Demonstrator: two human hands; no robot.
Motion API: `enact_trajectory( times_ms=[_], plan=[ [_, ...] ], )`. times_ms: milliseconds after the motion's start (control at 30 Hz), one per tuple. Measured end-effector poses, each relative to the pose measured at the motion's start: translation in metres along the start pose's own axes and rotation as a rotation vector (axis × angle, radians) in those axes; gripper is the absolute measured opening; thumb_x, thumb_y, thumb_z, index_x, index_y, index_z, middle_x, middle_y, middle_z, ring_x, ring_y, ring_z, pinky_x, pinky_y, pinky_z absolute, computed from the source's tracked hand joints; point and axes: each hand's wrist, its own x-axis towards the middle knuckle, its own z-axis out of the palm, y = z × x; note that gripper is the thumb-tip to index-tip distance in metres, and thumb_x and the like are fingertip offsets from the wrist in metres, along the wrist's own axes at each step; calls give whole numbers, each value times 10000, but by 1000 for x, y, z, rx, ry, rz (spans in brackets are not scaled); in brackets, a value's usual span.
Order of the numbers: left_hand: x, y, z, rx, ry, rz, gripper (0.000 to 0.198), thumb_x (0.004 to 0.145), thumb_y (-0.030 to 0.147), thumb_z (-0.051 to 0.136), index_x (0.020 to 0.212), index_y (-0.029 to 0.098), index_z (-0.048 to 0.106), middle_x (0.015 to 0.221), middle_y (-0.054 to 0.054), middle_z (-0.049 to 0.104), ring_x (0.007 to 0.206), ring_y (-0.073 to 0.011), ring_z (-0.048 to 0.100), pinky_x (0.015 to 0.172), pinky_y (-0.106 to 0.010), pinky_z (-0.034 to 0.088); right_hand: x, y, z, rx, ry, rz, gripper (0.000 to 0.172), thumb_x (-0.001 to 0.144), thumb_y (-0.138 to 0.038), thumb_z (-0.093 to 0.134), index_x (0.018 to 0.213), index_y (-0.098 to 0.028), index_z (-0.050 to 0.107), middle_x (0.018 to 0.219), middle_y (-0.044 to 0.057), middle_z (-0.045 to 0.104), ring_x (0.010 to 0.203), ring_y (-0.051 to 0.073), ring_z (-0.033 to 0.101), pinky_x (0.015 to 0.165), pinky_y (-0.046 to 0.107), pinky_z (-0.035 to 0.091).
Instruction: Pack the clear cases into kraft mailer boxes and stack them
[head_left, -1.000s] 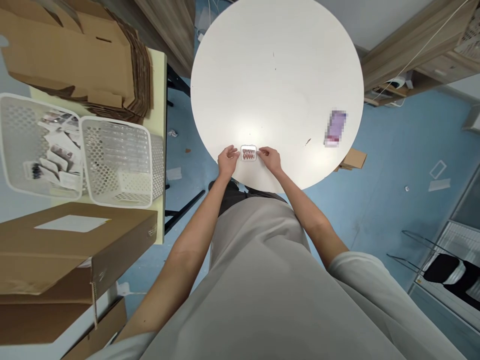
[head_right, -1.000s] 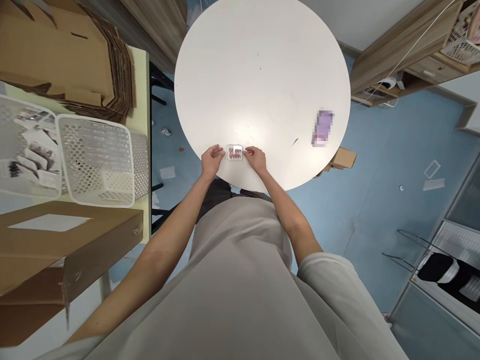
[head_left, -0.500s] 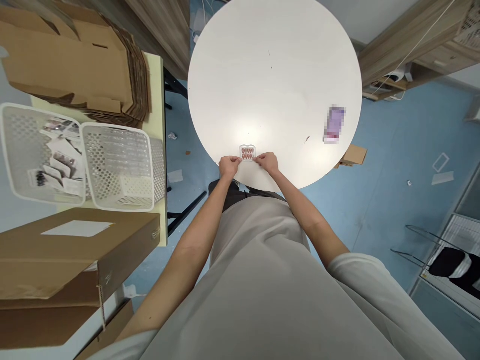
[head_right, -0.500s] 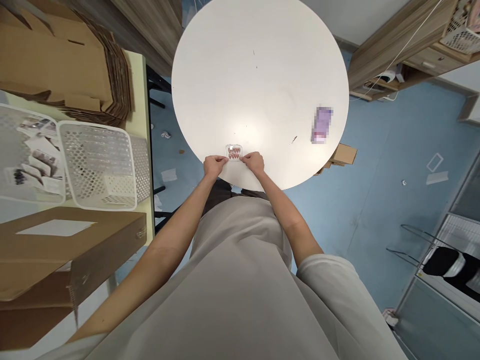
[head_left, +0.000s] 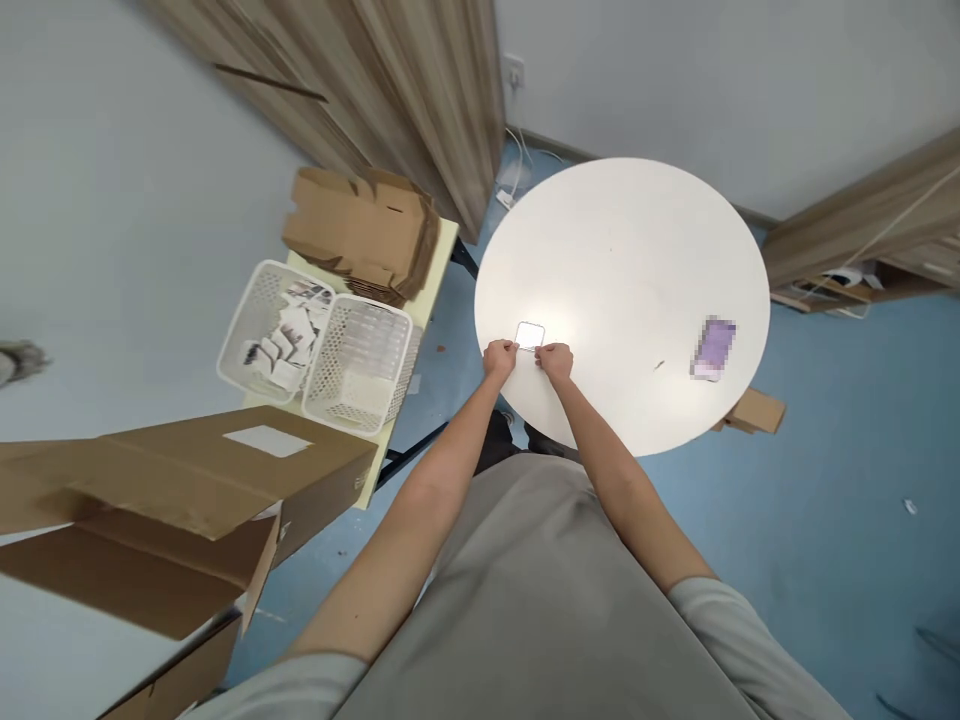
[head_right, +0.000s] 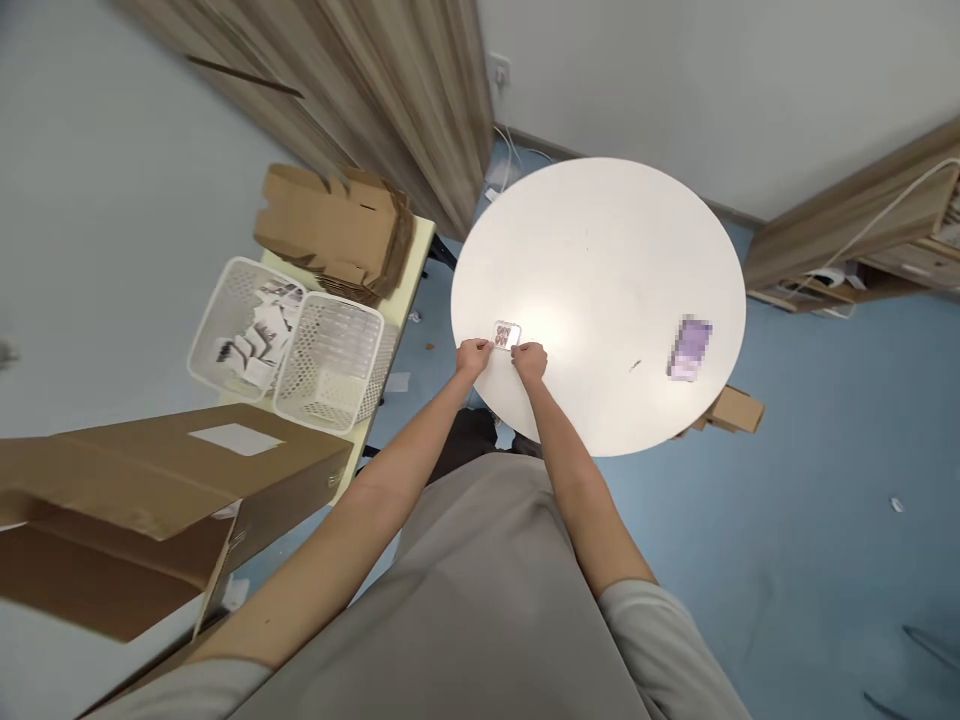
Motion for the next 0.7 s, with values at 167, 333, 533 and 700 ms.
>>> enact_trajectory(
  times_ms=[167,333,533,700],
  plan=[
    [-15,-14,-54,-131,101,94,340,1040,269,679,1303,117,831,1366,-174,815,1224,-287,790,1147,-375,558,19,-52,25,35,-9,7,245,1041,-212,720,806,-161,765,771,55,819,666,114,766,684,174,559],
    [-71,-74,-94,-226,163,38,367,1010,327,697,1284,121,828,1171,-157,867,1056,-297,826,1074,-433,624,22,-76,21,38,-13,5,303,1015,-178,728,713,-165,710,601,29,732,575,119,728,618,170,540],
    [-115,-138,-106,-421,226,-80,484,935,502,762,1237,127,815,1060,-161,869,999,-324,839,966,-452,674,-7,-78,8,118,-10,-105,177,962,-160,738,789,-163,702,698,12,780,549,97,710,576,157,544],
    [-126,-144,-122,-564,258,25,514,894,535,765,1224,143,810,1097,-159,864,992,-311,829,1002,-461,657,-55,-85,12,193,-53,-239,53,915,-157,684,942,-152,729,952,52,843,636,91,747,566,159,564]
  ],
)
